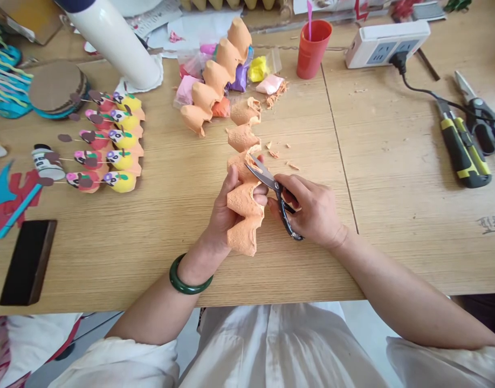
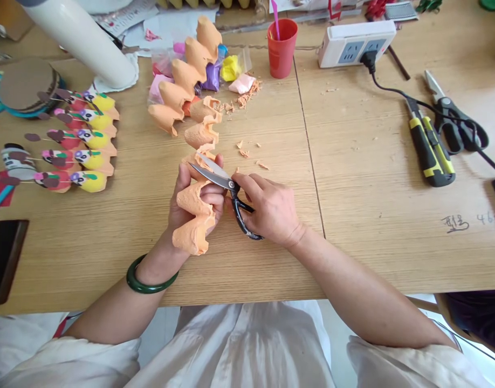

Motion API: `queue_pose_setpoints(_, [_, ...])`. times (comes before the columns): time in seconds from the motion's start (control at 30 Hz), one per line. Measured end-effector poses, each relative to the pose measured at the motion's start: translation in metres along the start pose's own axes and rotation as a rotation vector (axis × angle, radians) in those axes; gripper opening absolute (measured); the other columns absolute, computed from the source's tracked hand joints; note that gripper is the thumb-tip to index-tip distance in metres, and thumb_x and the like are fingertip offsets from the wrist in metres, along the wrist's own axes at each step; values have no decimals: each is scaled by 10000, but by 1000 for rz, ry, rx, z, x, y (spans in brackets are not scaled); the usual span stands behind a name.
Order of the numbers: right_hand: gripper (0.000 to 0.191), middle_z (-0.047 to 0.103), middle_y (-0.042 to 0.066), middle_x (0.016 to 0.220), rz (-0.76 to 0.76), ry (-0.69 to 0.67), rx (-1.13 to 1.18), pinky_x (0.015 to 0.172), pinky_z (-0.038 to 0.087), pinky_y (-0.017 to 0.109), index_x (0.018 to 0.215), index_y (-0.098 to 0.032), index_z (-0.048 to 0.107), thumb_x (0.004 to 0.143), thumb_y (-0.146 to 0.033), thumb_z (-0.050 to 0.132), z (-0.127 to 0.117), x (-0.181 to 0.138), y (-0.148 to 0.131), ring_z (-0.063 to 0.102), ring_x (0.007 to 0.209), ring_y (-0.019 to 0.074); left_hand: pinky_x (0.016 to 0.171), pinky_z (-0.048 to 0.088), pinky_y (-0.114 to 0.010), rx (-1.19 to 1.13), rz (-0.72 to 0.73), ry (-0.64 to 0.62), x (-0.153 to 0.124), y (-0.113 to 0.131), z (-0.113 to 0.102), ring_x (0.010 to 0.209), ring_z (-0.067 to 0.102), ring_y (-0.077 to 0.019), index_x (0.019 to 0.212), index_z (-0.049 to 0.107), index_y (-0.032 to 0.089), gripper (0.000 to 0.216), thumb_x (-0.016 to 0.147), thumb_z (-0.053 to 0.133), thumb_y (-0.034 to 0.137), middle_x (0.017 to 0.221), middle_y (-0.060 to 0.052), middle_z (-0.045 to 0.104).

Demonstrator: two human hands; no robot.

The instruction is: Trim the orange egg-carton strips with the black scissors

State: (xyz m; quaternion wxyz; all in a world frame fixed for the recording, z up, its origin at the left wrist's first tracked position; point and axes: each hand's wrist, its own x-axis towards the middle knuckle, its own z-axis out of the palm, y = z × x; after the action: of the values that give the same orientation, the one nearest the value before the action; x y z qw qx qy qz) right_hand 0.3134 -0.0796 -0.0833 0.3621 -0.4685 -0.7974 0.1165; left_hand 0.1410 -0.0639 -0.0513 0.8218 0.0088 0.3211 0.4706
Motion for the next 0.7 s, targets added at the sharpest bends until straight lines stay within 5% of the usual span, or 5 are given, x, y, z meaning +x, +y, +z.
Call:
queue_pose_setpoints(0.2, [349, 633, 8, 687, 68, -39, 19, 541, 347, 249, 1066, -136, 729, 1032, -426, 538, -1, -3, -2, 477, 535, 104, 458, 485, -154, 164, 59, 86, 2, -3, 1, 504, 496, -81, 1243, 720, 209, 436, 1057, 512, 544, 684, 3, 581])
queue_pose_setpoints(0.47, [418, 618, -2, 692, 255, -19, 193, 584, 383, 246, 1021, -164, 713, 988, -568, 609, 1, 0, -1, 506, 593, 111, 486, 521, -159, 215, 38, 27, 3, -2, -3, 532, 570, -88, 1043, 728, 215, 343, 1030, 571, 520, 695, 4, 591])
queue_pose_setpoints(0.7, [338, 559, -24, 744, 477, -34, 537, 618, 423, 255, 1089, -187, 665, 910, -469, 713, -17, 8, -8, 507, 646, 122, 594, 542, -160, 330, 392, -7, 4, 1, -2, 673, 658, -82, 1094, 716, 232, 259, 1078, 471, 311, 876, 13, 728])
